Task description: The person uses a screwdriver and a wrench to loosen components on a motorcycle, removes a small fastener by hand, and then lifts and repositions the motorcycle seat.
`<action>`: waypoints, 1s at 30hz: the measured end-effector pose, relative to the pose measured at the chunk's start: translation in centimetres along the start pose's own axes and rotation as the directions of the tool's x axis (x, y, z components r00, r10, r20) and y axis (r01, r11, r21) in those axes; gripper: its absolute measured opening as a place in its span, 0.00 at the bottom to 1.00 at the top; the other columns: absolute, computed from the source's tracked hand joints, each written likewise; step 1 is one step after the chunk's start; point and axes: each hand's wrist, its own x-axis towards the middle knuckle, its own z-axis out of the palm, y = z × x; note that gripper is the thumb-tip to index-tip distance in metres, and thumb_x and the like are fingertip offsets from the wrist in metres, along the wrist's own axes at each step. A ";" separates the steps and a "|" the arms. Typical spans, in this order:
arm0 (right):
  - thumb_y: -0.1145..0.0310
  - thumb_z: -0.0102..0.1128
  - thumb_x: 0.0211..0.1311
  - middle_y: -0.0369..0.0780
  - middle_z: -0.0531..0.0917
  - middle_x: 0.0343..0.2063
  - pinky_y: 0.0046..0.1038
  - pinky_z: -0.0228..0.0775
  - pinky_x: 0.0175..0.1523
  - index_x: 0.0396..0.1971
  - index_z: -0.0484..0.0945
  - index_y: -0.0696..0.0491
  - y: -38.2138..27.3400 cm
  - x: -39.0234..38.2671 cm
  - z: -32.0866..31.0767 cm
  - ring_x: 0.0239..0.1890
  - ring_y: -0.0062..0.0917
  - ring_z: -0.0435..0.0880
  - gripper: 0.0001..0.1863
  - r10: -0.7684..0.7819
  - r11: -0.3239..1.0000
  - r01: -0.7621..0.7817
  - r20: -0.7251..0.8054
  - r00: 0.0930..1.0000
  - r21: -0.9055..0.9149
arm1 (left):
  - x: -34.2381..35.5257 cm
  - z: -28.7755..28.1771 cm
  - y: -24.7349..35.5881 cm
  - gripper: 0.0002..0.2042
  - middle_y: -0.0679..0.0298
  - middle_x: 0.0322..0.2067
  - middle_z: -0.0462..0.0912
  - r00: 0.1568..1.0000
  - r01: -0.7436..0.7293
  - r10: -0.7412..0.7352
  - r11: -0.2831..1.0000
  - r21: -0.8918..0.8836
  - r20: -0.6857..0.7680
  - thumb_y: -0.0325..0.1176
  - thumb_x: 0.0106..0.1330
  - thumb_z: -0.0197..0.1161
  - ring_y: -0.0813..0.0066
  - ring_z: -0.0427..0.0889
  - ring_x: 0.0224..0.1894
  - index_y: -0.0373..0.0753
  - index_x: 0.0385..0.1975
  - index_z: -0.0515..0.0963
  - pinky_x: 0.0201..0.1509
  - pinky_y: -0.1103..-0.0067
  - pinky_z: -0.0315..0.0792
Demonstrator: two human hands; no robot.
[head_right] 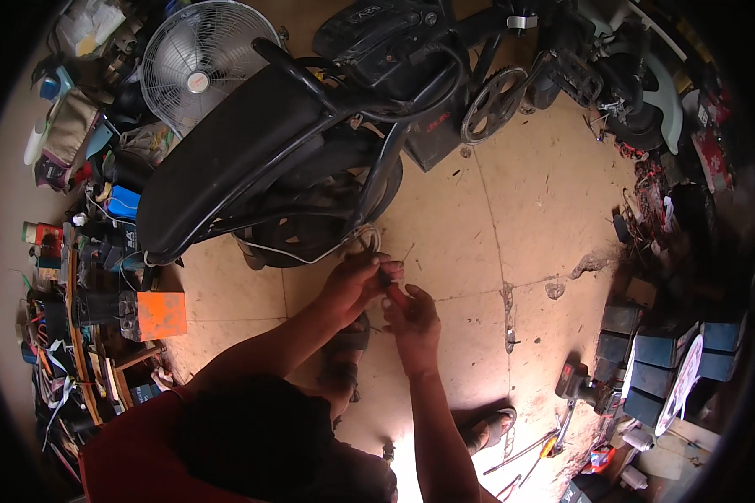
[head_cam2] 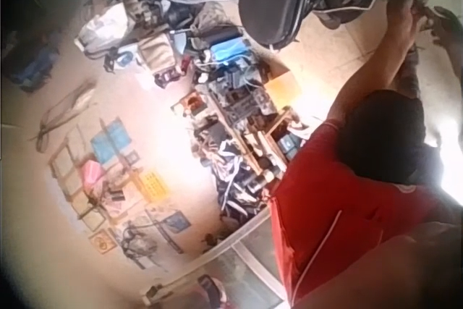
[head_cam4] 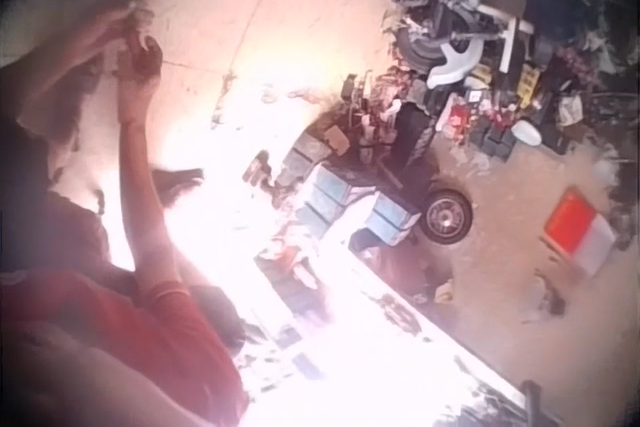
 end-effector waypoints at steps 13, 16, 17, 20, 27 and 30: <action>0.48 0.52 0.79 0.37 0.84 0.33 0.19 0.67 0.31 0.60 0.77 0.56 0.5 1.2 -1.9 0.27 0.19 0.77 0.27 0.034 0.993 -0.052 0.162 0.986 0.107 | -0.5 1.2 0.6 0.15 0.55 0.49 0.86 0.988 0.025 -0.010 0.995 0.096 -0.155 0.39 0.74 0.62 0.59 0.84 0.56 0.34 0.52 0.78 0.65 0.61 0.75; 0.48 0.52 0.79 0.38 0.84 0.34 0.18 0.66 0.30 0.58 0.77 0.58 2.4 3.0 -4.3 0.26 0.19 0.77 0.27 0.131 0.900 -0.274 0.388 0.912 0.339 | -0.4 1.6 0.4 0.15 0.55 0.49 0.87 0.987 0.027 -0.009 0.994 0.108 -0.162 0.39 0.75 0.62 0.60 0.85 0.56 0.35 0.52 0.78 0.65 0.61 0.75; 0.47 0.51 0.79 0.40 0.84 0.34 0.18 0.65 0.29 0.55 0.78 0.61 3.2 3.7 -5.2 0.25 0.19 0.77 0.28 0.148 0.740 -0.472 0.569 0.809 0.479 | -0.3 1.8 0.4 0.15 0.56 0.49 0.87 0.988 0.024 -0.005 0.993 0.115 -0.156 0.39 0.75 0.62 0.60 0.85 0.55 0.35 0.52 0.78 0.65 0.61 0.75; 0.45 0.53 0.78 0.37 0.85 0.33 0.19 0.64 0.28 0.57 0.79 0.56 -0.2 0.6 -1.2 0.24 0.19 0.76 0.28 0.194 0.967 -0.218 0.172 0.966 0.129 | -0.9 1.5 1.1 0.15 0.56 0.49 0.87 0.974 0.051 -0.014 0.986 0.159 -0.226 0.40 0.75 0.62 0.61 0.86 0.54 0.36 0.52 0.78 0.64 0.61 0.76; 0.52 0.56 0.77 0.37 0.85 0.34 0.20 0.69 0.30 0.56 0.79 0.57 2.8 3.1 -5.2 0.25 0.19 0.78 0.23 0.192 0.770 -0.454 0.516 0.835 0.448 | -0.6 2.4 0.8 0.17 0.55 0.50 0.87 0.979 0.074 -0.040 0.983 0.169 -0.199 0.41 0.75 0.62 0.61 0.85 0.55 0.35 0.54 0.78 0.63 0.62 0.76; 0.49 0.52 0.79 0.35 0.83 0.29 0.19 0.66 0.29 0.50 0.80 0.55 -0.2 0.4 -1.1 0.23 0.18 0.74 0.23 0.115 0.973 -0.138 0.130 0.985 0.184 | -0.7 1.2 0.5 0.18 0.54 0.52 0.86 0.981 0.066 -0.037 0.986 0.150 -0.189 0.41 0.75 0.62 0.60 0.85 0.56 0.35 0.55 0.77 0.63 0.62 0.76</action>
